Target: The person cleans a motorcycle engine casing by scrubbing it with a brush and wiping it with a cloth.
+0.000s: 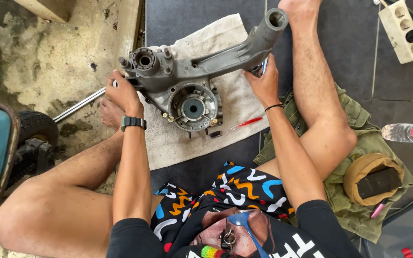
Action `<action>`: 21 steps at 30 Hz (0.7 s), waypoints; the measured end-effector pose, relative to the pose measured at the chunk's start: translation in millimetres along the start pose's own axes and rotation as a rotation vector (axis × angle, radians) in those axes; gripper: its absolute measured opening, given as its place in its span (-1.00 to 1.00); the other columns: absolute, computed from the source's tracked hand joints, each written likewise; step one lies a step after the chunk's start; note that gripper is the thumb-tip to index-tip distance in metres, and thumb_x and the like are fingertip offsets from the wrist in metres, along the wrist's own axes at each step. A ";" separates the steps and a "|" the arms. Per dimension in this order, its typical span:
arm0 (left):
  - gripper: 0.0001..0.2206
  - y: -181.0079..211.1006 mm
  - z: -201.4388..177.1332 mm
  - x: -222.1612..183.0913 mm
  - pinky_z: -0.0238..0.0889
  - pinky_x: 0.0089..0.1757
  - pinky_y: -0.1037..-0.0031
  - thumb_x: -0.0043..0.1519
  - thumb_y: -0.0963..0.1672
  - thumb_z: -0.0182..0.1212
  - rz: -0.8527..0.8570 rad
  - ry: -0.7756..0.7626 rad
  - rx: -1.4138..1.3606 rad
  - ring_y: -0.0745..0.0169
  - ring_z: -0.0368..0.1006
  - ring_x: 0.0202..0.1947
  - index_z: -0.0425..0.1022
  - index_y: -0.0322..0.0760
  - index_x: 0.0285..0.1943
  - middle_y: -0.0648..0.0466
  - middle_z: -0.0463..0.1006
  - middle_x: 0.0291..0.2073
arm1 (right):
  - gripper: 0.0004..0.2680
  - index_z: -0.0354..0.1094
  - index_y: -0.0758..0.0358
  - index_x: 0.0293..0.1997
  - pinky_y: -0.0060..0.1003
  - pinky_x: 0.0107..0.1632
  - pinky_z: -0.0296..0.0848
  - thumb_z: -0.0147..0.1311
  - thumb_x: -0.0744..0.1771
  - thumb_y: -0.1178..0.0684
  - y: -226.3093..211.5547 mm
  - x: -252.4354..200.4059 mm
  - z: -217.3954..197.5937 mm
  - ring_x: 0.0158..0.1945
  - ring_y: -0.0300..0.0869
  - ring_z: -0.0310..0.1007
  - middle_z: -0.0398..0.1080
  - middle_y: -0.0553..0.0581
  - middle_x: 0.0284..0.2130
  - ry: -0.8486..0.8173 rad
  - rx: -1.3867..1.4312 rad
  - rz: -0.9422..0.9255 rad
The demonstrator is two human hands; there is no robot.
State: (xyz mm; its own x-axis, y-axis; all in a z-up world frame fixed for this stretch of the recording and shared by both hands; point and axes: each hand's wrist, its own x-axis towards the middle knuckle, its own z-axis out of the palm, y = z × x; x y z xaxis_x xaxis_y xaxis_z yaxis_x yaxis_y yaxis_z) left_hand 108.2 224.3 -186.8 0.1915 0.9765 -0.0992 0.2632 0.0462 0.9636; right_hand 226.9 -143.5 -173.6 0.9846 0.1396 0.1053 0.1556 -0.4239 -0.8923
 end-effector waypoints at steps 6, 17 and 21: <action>-0.76 -10.7 15.3 -20.2 0.36 -0.23 0.32 0.16 -0.03 0.17 -0.003 -0.032 0.017 0.24 0.42 -0.48 0.48 -0.15 -0.55 0.04 0.49 -0.62 | -0.48 0.09 0.05 0.42 -0.19 -0.31 0.44 0.31 0.33 0.24 39.9 -0.2 -12.9 -0.25 -0.09 0.36 0.27 0.18 0.05 -0.021 0.024 -0.062; -0.74 -0.8 30.1 -56.0 0.37 -0.18 0.22 0.25 0.00 0.13 0.066 -0.130 -0.004 0.16 0.47 -0.40 0.48 -0.14 -0.45 0.01 0.54 -0.54 | -0.46 -0.02 0.10 0.50 -0.23 -0.29 0.49 0.29 0.38 0.22 82.2 -7.3 -35.2 -0.23 -0.14 0.41 0.18 0.21 0.17 0.083 -0.032 -0.050; -0.74 -4.0 19.8 -56.4 0.36 -0.14 0.17 0.29 0.00 0.13 0.112 -0.222 0.019 0.14 0.46 -0.36 0.48 -0.15 -0.40 0.00 0.57 -0.49 | -0.46 0.01 0.20 0.48 -0.27 -0.27 0.52 0.33 0.36 0.21 81.0 -9.9 -33.3 -0.30 -0.23 0.36 0.19 0.31 0.24 0.109 -0.057 -0.030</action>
State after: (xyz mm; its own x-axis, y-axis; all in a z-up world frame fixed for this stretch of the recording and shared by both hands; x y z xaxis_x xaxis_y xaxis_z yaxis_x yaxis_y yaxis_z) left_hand 115.1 164.9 -190.0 0.4227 0.9051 -0.0465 0.2461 -0.0652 0.9671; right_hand 232.4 -209.0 -232.3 0.9818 0.0566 0.1813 0.1864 -0.4716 -0.8619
